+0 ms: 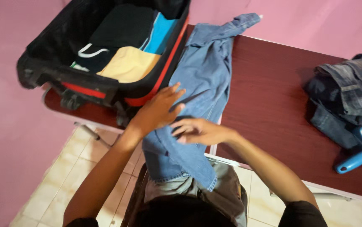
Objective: The person uses a lint roller to clean a pair of light blue jeans laid on a table, then folds the jeans and places them into an open suitcase. The person repeats the process with a second pair of dark blue jeans.
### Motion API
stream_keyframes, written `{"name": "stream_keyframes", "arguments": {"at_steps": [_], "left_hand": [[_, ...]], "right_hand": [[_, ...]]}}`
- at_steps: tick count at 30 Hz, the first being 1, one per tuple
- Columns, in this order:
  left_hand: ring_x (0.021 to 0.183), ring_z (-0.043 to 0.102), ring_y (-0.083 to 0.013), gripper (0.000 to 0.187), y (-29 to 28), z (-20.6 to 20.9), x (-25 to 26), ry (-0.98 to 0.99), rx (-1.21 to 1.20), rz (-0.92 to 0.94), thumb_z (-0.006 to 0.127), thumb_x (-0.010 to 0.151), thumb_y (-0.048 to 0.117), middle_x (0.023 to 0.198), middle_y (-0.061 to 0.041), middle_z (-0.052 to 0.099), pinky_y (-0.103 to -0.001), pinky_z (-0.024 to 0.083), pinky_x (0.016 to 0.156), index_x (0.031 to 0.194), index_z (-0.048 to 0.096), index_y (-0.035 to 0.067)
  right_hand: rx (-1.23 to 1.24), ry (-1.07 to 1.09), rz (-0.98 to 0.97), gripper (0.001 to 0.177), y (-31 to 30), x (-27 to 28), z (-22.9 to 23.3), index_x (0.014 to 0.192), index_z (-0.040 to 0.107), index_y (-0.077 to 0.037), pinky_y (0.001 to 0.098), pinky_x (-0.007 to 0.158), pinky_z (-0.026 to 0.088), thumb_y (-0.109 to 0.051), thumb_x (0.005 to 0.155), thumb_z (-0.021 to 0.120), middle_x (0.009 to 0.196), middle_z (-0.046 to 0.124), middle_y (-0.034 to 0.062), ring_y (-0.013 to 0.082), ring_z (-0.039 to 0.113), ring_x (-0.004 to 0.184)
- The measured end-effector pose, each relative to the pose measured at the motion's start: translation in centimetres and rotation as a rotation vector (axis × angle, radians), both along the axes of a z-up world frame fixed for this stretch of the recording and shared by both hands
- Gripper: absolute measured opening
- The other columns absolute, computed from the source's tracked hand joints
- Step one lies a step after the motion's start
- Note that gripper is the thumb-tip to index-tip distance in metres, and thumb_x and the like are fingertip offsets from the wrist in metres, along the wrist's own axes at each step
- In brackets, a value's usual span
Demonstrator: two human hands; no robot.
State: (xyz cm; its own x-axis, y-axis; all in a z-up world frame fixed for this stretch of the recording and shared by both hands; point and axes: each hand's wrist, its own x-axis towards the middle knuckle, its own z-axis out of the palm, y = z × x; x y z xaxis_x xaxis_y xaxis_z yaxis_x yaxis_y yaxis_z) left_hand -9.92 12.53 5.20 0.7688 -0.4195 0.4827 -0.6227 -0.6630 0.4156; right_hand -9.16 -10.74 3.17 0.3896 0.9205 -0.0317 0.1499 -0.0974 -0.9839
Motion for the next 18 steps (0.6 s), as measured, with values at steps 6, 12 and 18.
{"name": "stream_keyframes", "arguments": {"at_steps": [6, 12, 18], "left_hand": [[0.136, 0.043, -0.0462, 0.071, -0.7, -3.8, -5.6, 0.393, 0.096, 0.216, 0.072, 0.090, 0.037, 0.155, -0.027, 0.035, -0.049, 0.037, 0.110, 0.148, 0.044, 0.008], [0.148, 0.049, -0.0427, 0.057, 0.9, -5.4, -5.6, 0.012, -0.313, -0.024, 0.051, 0.094, 0.013, 0.162, -0.025, 0.045, -0.043, 0.041, 0.123, 0.151, 0.055, 0.012], [0.138, 0.050, -0.0398, 0.048, 4.2, -4.9, -5.4, 0.112, -0.328, 0.208, 0.077, 0.091, 0.017, 0.154, -0.025, 0.048, -0.045, 0.040, 0.112, 0.136, 0.062, 0.011]], "right_hand": [[-0.335, -0.703, -0.552, 0.031, -5.5, 4.6, 0.5, 0.117, 0.071, -0.010, 0.0331, 0.081, 0.061, -0.004, 0.086, 0.069, 0.101, 0.079, 0.0087, 0.0187, 0.077, 0.088], [-0.337, -0.929, -0.444, 0.050, -5.1, 2.8, 0.4, 0.129, 0.067, -0.015, 0.0466, 0.091, 0.056, -0.024, 0.081, 0.078, 0.141, 0.056, 0.0152, 0.0363, 0.065, 0.112], [-0.357, -1.033, -0.501, 0.048, -2.0, 1.9, -1.1, 0.132, 0.063, -0.013, 0.0490, 0.094, 0.054, -0.031, 0.088, 0.074, 0.140, 0.054, 0.0177, 0.0410, 0.061, 0.120]]}}
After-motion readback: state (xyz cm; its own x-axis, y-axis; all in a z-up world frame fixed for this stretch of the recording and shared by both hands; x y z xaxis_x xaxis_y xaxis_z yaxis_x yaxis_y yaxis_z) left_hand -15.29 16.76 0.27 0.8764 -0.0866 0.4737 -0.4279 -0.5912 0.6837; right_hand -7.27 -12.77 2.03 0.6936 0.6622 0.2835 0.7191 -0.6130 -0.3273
